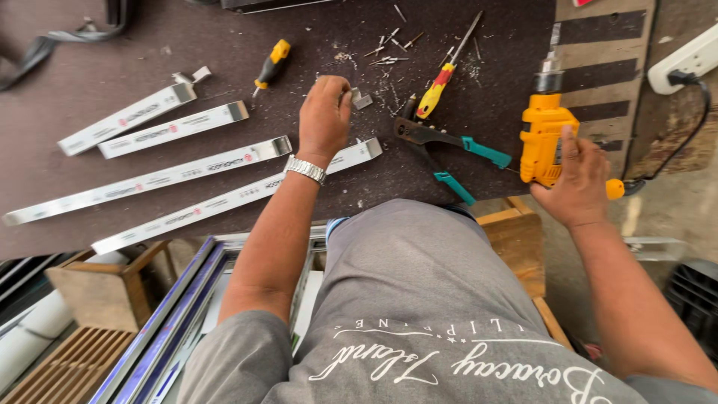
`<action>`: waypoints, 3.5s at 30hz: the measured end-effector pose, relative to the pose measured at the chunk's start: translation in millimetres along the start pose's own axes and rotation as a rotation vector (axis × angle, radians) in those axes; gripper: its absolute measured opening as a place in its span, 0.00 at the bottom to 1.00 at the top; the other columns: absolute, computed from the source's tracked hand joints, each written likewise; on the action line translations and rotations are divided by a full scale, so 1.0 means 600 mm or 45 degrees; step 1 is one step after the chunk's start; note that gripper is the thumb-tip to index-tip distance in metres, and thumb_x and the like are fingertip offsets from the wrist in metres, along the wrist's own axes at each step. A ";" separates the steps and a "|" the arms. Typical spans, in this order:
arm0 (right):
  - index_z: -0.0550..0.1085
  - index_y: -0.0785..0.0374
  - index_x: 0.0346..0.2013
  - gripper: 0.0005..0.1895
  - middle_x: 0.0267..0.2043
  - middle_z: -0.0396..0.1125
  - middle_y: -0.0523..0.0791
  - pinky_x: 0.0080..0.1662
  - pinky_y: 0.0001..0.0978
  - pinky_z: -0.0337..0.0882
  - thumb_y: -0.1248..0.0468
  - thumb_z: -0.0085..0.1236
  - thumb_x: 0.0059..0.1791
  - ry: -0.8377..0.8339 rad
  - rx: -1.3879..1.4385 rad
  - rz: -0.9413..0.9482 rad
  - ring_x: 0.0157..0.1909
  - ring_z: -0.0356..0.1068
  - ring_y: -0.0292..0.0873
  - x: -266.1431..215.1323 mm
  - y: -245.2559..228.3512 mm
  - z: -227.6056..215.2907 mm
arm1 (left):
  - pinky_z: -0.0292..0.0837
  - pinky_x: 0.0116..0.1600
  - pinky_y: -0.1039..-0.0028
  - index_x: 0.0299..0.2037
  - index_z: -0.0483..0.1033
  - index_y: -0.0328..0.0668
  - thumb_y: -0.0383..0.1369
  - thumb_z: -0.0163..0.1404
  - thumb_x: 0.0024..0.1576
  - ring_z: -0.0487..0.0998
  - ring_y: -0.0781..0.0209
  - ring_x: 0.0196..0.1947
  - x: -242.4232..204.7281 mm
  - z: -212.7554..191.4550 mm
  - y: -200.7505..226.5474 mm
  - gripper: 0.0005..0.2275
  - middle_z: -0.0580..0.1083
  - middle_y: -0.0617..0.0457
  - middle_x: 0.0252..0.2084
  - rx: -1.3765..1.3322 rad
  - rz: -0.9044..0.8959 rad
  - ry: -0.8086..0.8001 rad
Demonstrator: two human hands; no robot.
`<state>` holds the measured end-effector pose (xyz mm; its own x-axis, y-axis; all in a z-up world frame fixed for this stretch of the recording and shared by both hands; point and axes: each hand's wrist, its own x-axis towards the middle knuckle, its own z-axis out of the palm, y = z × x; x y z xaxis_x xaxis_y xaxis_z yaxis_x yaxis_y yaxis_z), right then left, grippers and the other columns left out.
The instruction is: The person uses a yellow power drill to make holes in small metal brackets and aluminum profiles on a workbench. They secure the pieces with a clamp, drill the holes, and then remove the pieces to repeat the process on other items.
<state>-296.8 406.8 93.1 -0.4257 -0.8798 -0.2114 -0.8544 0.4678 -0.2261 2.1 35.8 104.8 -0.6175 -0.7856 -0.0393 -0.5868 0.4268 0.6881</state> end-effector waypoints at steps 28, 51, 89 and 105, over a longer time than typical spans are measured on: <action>0.74 0.61 0.53 0.20 0.44 0.71 0.48 0.44 0.36 0.74 0.66 0.64 0.46 -0.451 1.165 -0.270 0.40 0.73 0.44 0.085 -0.407 0.026 | 0.77 0.48 0.59 0.54 0.69 0.36 0.26 0.48 0.55 0.82 0.44 0.42 -0.166 0.004 0.025 0.16 0.80 0.40 0.40 -0.337 -0.019 -0.669; 0.75 0.64 0.50 0.18 0.42 0.74 0.45 0.42 0.29 0.73 0.70 0.68 0.46 -0.040 1.239 0.229 0.38 0.73 0.37 0.094 -0.473 0.103 | 0.71 0.59 0.61 0.65 0.68 0.47 0.31 0.60 0.51 0.71 0.49 0.53 -0.146 -0.048 -0.114 0.28 0.69 0.46 0.56 0.283 0.622 -0.613; 0.78 0.58 0.52 0.19 0.41 0.71 0.43 0.43 0.33 0.75 0.63 0.69 0.47 -0.103 0.718 -0.253 0.39 0.74 0.43 0.165 -0.436 0.113 | 0.69 0.64 0.61 0.65 0.74 0.40 0.30 0.50 0.62 0.67 0.51 0.59 -0.138 -0.004 -0.109 0.19 0.66 0.57 0.64 0.476 0.930 -0.661; 0.78 0.59 0.52 0.18 0.42 0.71 0.43 0.42 0.32 0.75 0.64 0.69 0.47 -0.076 0.787 -0.276 0.39 0.74 0.43 0.166 -0.427 0.119 | 0.72 0.61 0.64 0.64 0.75 0.42 0.30 0.54 0.64 0.67 0.54 0.58 -0.149 0.013 -0.117 0.17 0.64 0.54 0.58 0.456 0.932 -0.512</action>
<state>-98.8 205.5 62.4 -0.2307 -0.9617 -0.1483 -0.5830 0.2586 -0.7702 94.3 79.9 54.4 -0.9968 -0.0765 0.0226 -0.0623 0.9240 0.3772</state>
